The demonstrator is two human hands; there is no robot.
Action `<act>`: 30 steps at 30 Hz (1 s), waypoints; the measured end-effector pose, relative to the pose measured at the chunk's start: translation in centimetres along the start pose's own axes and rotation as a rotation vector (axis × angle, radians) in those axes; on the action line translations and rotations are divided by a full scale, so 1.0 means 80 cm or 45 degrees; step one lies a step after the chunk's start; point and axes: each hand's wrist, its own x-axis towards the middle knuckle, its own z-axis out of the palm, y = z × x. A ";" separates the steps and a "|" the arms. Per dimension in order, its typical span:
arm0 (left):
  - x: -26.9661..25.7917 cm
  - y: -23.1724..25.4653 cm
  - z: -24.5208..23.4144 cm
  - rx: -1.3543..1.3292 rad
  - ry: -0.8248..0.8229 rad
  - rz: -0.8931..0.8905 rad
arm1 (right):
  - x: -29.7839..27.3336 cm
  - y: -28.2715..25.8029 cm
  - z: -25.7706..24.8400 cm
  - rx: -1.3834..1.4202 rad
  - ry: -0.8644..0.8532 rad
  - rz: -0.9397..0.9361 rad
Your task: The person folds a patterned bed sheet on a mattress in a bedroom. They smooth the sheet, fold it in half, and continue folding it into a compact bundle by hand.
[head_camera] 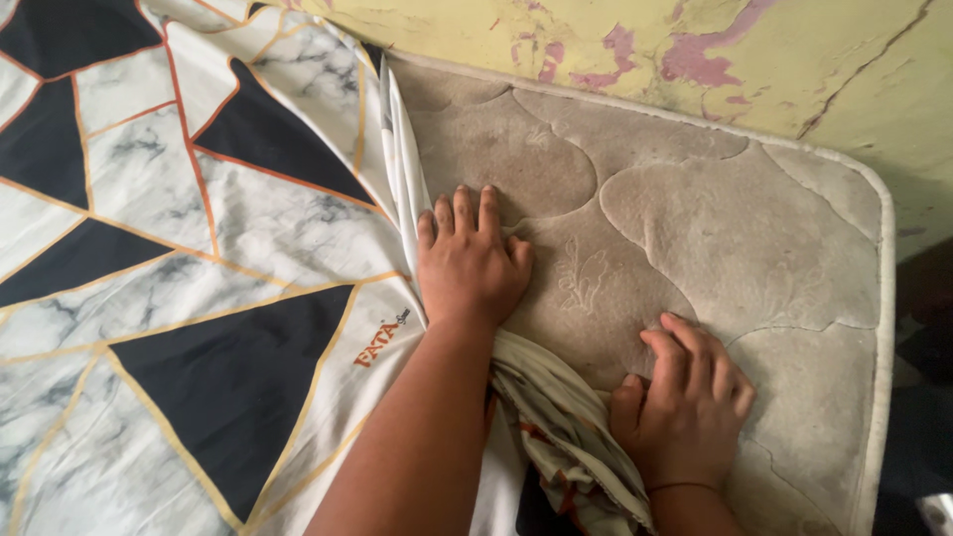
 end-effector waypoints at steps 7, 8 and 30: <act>-0.001 0.000 0.002 -0.001 0.004 0.008 | -0.002 0.000 0.001 -0.053 -0.022 0.011; 0.000 0.000 0.002 0.000 0.010 0.008 | -0.002 0.000 0.001 -0.052 -0.025 0.008; -0.001 -0.005 0.009 -0.064 0.059 0.014 | -0.002 0.002 0.001 -0.078 -0.066 0.009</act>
